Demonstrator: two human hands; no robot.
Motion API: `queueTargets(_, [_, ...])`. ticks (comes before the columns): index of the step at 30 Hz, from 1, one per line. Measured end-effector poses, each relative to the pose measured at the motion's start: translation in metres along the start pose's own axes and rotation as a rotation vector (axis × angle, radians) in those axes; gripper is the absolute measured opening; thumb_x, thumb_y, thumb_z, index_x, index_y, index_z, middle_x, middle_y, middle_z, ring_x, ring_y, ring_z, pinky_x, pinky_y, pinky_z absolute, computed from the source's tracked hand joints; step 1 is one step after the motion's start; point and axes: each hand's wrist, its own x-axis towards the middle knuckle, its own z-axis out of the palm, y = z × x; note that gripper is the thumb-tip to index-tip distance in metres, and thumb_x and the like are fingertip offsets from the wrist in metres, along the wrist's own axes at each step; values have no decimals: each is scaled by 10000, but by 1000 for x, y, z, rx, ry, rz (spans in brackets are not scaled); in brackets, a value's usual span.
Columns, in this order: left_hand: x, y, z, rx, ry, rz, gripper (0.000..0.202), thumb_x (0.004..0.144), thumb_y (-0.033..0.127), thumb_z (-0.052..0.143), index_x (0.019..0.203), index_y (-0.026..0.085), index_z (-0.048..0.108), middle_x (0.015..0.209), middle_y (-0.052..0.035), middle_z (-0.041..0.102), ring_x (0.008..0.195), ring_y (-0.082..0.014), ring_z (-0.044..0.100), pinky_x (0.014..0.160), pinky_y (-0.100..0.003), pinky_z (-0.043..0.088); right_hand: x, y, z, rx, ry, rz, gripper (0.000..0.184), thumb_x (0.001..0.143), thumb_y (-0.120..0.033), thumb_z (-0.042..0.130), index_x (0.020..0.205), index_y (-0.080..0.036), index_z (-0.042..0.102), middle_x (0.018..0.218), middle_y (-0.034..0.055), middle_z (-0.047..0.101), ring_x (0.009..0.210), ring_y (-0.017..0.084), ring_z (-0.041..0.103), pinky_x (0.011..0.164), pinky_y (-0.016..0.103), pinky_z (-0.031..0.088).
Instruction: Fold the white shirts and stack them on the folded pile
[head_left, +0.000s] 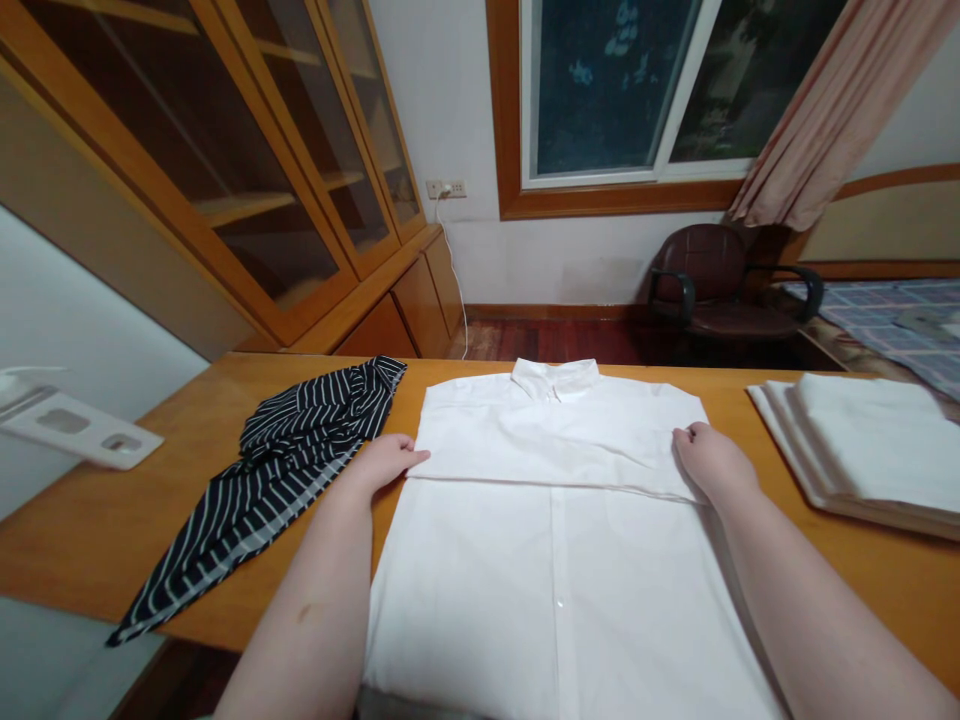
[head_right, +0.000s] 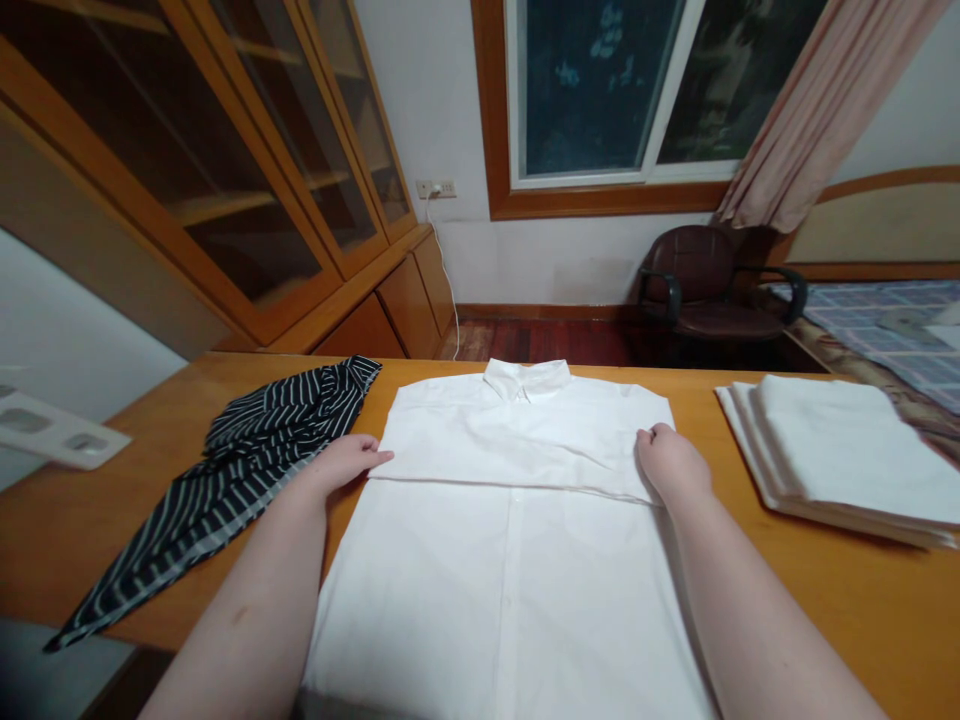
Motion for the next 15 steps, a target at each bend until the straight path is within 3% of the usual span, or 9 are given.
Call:
queueTargets(7, [-3,2,9,-363,-133,-192,146,689,242,613,667,203,475,529,54,501,469,-118,497,507,-236,431,1,0,0,-6,-5,1,446,894,-416,305,1015,-133,628,960,188,670,877,293,634,691,356,458])
queueTargets(9, [-3,3,8,-328,-103,-235,120,709,238,606,711,203,492,549,39,531,487,-138,537,531,-261,463,0,-1,0,-1,-4,3,446,894,-417,308,1013,-131,630,952,189,670,868,290,633,688,356,457])
queueTargets(10, [-3,5,6,-243,-50,-257,106,719,244,604,729,200,508,567,18,557,515,-160,567,551,-279,477,0,-1,0,1,-4,4,444,893,-418,310,1013,-133,629,948,187,670,865,288,633,690,356,456])
queueTargets(12, [-2,10,3,-10,163,-268,89,747,255,583,796,185,558,676,-52,632,644,-221,633,634,-328,503,-1,-1,0,4,-1,2,443,893,-420,312,1012,-135,628,944,183,669,865,282,631,696,353,454])
queueTargets(15, [-1,25,5,241,523,-40,247,816,270,506,1007,146,603,1035,-149,658,988,-278,619,881,-385,468,-3,-2,-1,1,5,-5,443,891,-423,306,1012,-139,623,950,179,667,880,287,627,692,353,451])
